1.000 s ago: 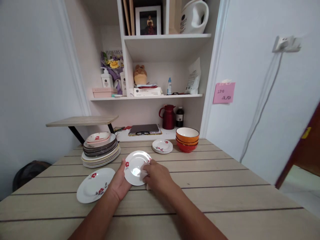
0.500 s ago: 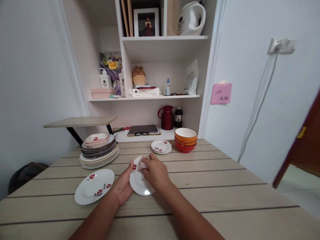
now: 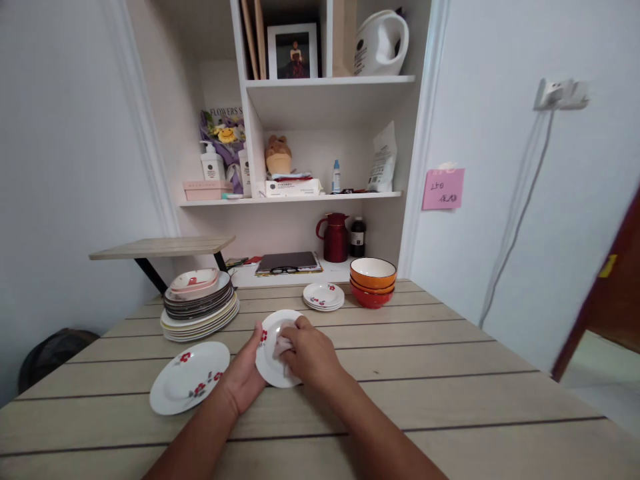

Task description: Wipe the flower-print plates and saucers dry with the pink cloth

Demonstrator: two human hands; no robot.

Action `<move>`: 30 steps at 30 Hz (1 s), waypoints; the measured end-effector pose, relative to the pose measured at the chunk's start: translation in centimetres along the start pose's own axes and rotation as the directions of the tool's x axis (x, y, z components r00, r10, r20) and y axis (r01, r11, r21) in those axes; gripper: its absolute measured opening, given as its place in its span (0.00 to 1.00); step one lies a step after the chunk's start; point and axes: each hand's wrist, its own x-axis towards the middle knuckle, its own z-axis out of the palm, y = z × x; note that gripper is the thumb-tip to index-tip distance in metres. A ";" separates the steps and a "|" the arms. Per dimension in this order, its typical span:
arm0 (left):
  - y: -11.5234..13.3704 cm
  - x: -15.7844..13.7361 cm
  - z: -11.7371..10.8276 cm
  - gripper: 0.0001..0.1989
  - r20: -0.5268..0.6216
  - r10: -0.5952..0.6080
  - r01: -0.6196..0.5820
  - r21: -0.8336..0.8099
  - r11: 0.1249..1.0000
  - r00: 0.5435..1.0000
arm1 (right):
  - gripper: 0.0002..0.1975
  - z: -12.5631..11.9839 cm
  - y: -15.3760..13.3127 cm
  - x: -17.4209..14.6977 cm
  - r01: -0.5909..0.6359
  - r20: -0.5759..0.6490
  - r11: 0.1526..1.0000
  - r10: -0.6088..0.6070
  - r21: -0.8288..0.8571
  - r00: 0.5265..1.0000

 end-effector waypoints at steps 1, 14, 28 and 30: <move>0.0 0.0 0.0 0.26 0.008 0.011 -0.011 0.006 1.000 1.000 | 0.16 0.0 0.1 0.1 -0.005 -0.013 1.000 0.006 0.014 1.000; 0.2 1.1 -1.8 0.26 -0.148 0.171 -0.190 -0.122 0.974 0.974 | 0.41 0.9 0.6 0.0 0.125 0.042 0.984 -0.121 -0.126 0.992; -1.0 0.6 -0.5 0.21 -0.016 0.044 -0.046 -0.087 0.995 0.999 | 0.14 0.7 0.3 0.6 0.158 -0.183 0.972 -0.126 0.174 0.975; -1.2 0.6 -0.3 0.21 -0.019 0.070 -0.071 -0.081 0.994 0.997 | 0.16 0.7 0.7 0.8 0.178 -0.200 0.975 -0.150 0.133 0.968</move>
